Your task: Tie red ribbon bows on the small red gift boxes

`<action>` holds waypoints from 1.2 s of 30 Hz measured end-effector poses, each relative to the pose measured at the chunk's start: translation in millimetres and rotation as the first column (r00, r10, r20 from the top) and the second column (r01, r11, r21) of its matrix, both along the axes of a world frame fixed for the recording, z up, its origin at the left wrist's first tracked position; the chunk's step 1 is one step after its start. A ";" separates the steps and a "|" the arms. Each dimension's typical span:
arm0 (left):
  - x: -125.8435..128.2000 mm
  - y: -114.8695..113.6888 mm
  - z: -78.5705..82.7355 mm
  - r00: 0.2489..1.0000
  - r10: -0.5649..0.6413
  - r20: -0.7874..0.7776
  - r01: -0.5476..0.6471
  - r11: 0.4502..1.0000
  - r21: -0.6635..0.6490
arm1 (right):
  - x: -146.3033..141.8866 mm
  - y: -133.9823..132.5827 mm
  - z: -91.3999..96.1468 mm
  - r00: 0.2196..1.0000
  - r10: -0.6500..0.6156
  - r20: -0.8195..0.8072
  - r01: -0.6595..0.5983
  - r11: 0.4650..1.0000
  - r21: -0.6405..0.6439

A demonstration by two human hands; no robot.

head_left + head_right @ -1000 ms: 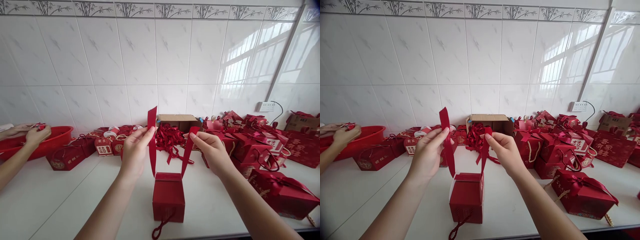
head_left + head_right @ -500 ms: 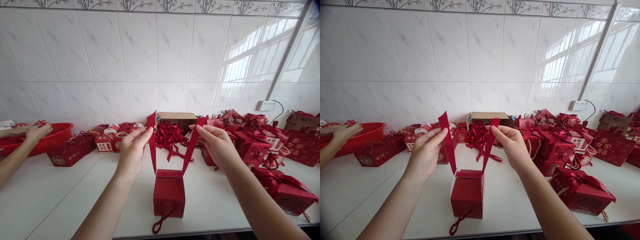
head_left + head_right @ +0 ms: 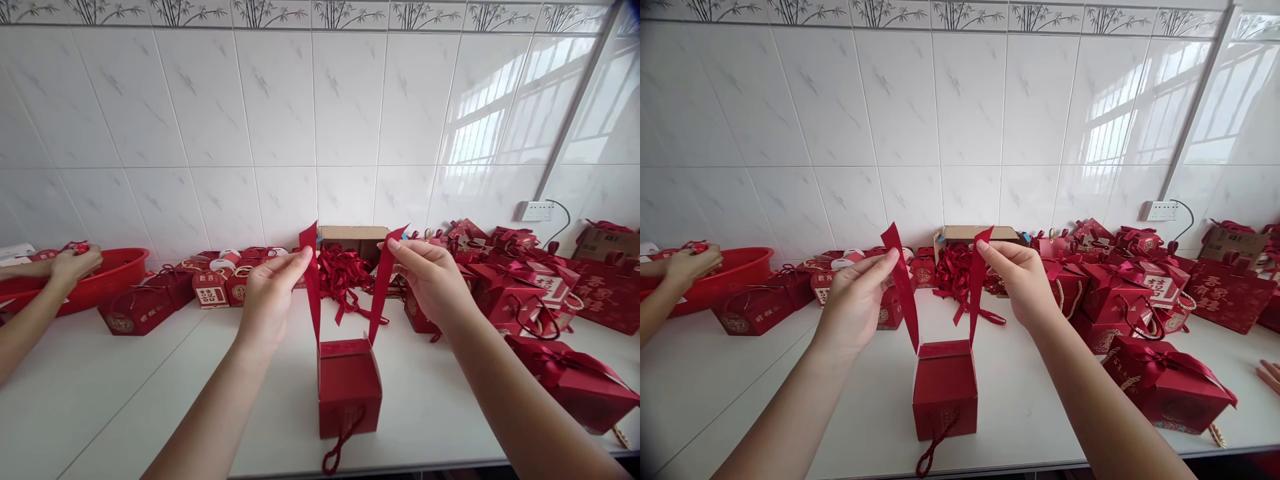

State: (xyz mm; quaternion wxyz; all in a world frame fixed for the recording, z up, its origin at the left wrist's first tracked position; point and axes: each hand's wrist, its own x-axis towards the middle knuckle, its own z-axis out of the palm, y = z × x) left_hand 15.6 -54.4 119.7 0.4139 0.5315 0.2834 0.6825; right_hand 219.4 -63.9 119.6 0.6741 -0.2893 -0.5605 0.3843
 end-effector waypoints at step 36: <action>15.8 -5.1 -3.8 0.866 -0.220 -0.449 0.202 0.975 -0.088 | -24.6 -6.1 -17.0 0.925 0.205 0.321 -0.233 0.971 0.050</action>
